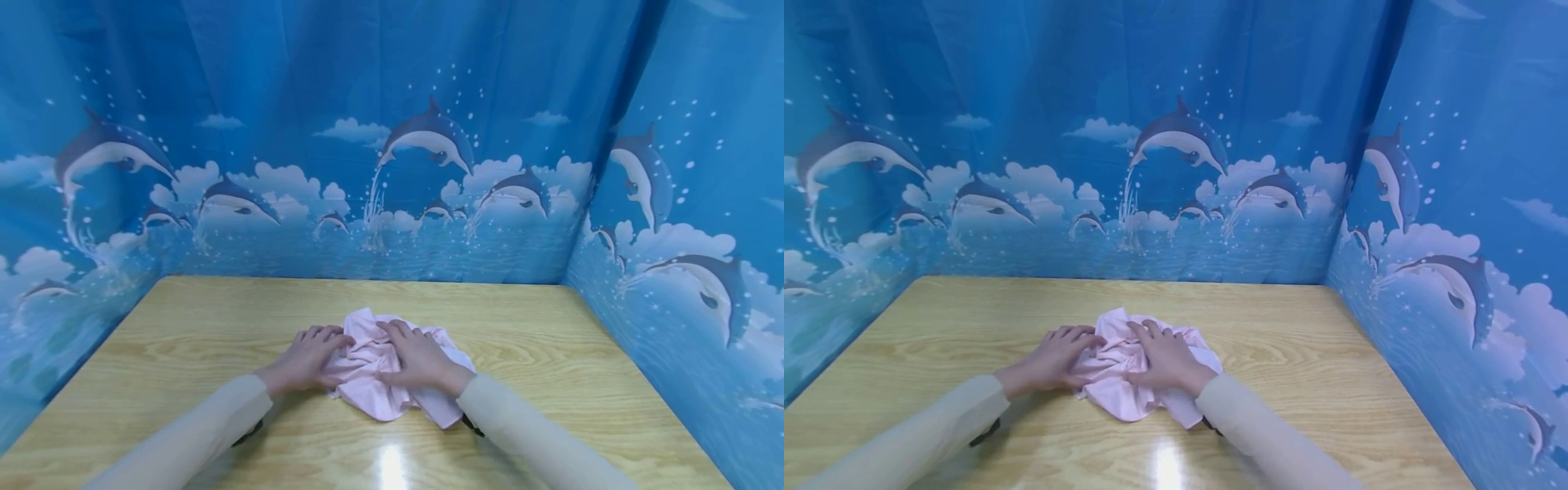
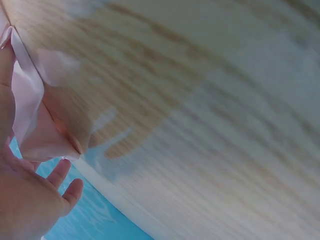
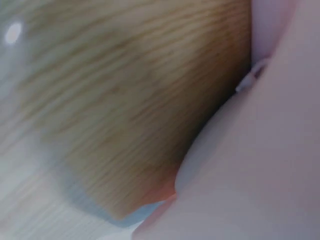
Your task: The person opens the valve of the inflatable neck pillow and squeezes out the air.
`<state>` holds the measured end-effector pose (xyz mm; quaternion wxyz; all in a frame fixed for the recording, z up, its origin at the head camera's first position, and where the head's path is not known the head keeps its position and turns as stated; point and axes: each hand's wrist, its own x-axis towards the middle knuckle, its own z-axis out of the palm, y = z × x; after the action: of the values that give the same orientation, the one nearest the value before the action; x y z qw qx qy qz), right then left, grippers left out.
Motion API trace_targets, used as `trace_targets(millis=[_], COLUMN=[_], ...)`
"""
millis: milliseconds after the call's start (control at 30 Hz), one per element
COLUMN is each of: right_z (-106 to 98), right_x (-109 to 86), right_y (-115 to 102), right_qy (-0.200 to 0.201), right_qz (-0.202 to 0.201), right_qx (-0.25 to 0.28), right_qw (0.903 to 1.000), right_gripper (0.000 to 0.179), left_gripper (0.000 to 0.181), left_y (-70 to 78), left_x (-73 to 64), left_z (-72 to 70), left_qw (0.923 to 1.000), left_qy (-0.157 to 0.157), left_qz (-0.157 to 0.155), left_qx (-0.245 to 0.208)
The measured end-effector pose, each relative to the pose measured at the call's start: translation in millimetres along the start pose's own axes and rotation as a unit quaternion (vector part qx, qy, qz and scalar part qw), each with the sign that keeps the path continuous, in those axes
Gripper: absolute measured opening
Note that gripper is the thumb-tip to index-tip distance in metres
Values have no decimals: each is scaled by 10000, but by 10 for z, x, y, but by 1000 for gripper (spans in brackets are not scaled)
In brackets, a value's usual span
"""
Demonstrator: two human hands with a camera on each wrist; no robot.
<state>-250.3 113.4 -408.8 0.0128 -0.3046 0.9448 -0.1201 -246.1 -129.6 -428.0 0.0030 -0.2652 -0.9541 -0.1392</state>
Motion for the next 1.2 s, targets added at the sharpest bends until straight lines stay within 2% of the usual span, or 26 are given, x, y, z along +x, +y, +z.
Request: trace_targets(millis=[133, 300, 433, 533, 667, 800, 1033, 1200], right_z=[-40, -48, -32, 1, 53, 87, 113, 112], right_x=[-96, -233, -331, -368, -370, -341, -259, -202], right_y=[54, 130, 176, 193, 178, 114, 3, -50], right_qy=[187, 499, 579, 516, 530, 523, 342, 152], right_qz=[200, 734, 1280, 1489, 1516, 1373, 1211, 1089], right_qx=[-81, -90, 158, 403, 649, 666, 492, 165], right_qw=[9996, 9960, 9900, 9867, 9849, 9869, 9908, 9938], right_gripper=[90, 98, 107, 111, 114, 117, 113, 107], left_gripper=[65, 65, 65, 65, 65, 67, 69, 70], left_y=[-6, -16, -22, -28, -39, -49, -50, -52], left_x=[-6, -10, -10, -8, 3, 8, -3, -21], left_z=[3, 7, 7, 14, 31, 40, 43, 42], left_qw=[9999, 9998, 9998, 9997, 9997, 9995, 9992, 9991], left_qy=[-50, -40, -62, -90, -112, -142, -130, -71], left_qz=[20, 86, 71, 23, 21, 46, 90, 192], left_qx=[-122, -159, -190, -231, -234, -272, -378, -376])
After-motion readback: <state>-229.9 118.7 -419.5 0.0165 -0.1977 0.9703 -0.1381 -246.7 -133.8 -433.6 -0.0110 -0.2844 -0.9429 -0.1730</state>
